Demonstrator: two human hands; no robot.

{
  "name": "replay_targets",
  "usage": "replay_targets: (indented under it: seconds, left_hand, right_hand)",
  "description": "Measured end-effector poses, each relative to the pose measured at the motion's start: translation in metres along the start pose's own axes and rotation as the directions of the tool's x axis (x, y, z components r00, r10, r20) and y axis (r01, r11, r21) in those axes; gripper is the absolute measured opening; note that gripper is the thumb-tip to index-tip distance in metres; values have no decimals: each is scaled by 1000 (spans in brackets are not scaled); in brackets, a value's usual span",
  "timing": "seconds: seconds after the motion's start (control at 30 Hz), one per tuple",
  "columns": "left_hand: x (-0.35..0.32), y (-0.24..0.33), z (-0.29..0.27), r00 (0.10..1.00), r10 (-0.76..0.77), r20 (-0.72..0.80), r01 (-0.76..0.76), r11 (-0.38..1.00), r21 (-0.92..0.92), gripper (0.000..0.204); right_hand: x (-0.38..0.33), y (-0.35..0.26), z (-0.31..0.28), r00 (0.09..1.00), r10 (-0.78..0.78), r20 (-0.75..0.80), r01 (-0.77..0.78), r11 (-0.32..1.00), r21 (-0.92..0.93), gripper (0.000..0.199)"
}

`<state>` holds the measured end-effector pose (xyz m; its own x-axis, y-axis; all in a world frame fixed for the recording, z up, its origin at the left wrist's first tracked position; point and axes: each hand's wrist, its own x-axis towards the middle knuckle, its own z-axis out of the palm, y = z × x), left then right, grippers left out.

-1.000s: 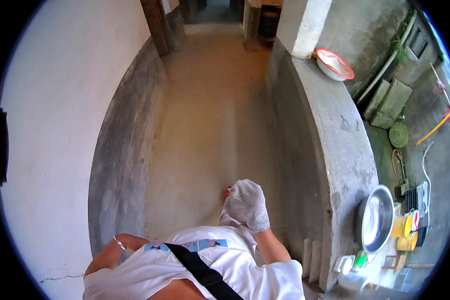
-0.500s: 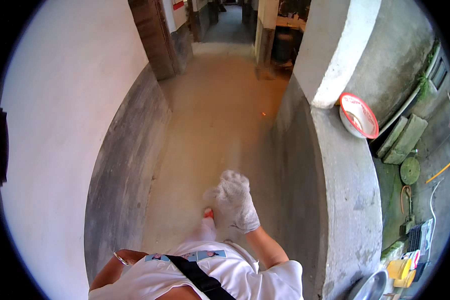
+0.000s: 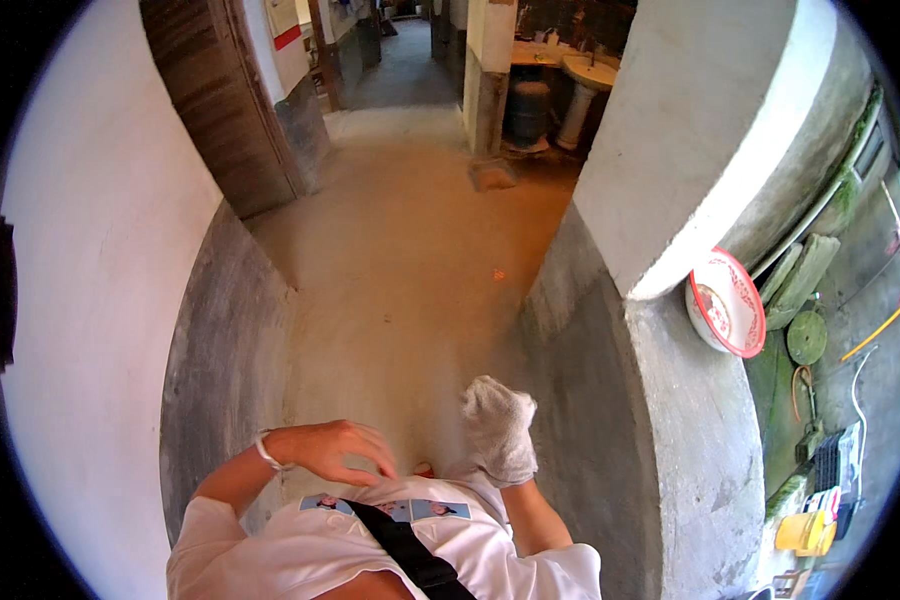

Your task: The person scrubs the inside of a black bucket with a stone, rinses it with water from a red scoop, and then washes a grey cloth in a metal basin. They wring out the cloth and walk through a hallway carrying it.

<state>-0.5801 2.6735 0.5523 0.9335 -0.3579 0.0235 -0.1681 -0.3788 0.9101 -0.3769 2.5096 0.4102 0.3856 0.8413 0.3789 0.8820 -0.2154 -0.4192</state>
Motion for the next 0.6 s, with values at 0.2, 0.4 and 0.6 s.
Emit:
replay_targets:
  seconds: [0.2, 0.4, 0.6]
  left_hand:
    - [141, -7, -91, 824, 552, 130, -459, 784, -417, 10]
    - [218, -59, -202, 786, 586, 196, -478, 778, -408, 17]
    - [282, -89, -323, 736, 656, 169, -566, 733, -377, 26]
  right_hand:
    - [107, 69, 43, 1000, -21, 11, 19, 990, 143, 8]
    - [239, 154, 81, 994, -110, 23, 102, 969, 224, 8]
    - [387, 216, 94, 985, -171, 8, 165, 966, 199, 7]
